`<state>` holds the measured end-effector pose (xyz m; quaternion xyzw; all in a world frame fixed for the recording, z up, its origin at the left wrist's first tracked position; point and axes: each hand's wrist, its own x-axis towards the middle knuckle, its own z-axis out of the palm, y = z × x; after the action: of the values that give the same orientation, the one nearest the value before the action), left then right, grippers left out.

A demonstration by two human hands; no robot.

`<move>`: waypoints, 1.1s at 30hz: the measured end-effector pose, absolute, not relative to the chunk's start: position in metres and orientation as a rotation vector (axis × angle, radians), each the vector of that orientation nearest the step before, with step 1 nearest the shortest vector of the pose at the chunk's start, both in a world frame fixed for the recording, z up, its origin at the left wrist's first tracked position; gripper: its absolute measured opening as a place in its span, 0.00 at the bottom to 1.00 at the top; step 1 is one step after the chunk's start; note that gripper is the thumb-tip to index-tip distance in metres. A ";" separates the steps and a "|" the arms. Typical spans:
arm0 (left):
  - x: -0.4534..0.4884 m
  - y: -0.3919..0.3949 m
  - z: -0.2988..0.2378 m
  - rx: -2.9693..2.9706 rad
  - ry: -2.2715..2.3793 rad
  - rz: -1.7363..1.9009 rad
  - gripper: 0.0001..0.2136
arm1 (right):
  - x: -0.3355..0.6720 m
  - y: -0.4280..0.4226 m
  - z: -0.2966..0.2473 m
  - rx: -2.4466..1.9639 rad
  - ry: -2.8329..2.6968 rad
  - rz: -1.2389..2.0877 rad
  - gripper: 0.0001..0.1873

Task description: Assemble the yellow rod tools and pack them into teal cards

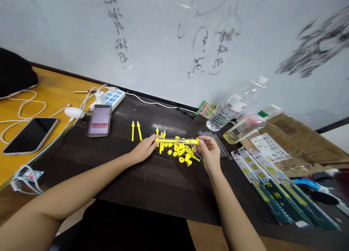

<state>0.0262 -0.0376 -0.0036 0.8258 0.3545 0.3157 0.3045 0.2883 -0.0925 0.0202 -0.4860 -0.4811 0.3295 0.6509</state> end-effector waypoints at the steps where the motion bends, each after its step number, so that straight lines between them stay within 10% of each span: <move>1: 0.026 -0.038 -0.004 2.193 0.935 0.835 0.12 | 0.287 -0.092 0.019 -1.103 -1.100 0.748 0.12; 33: 0.012 -0.025 0.004 2.335 1.103 0.564 0.16 | 0.254 -0.101 0.011 -1.141 -1.238 0.590 0.09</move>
<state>0.0124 -0.0248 0.0042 0.8562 0.4043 0.2067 0.2467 0.2542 -0.1011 0.0113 -0.4980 -0.5400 0.2572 0.6279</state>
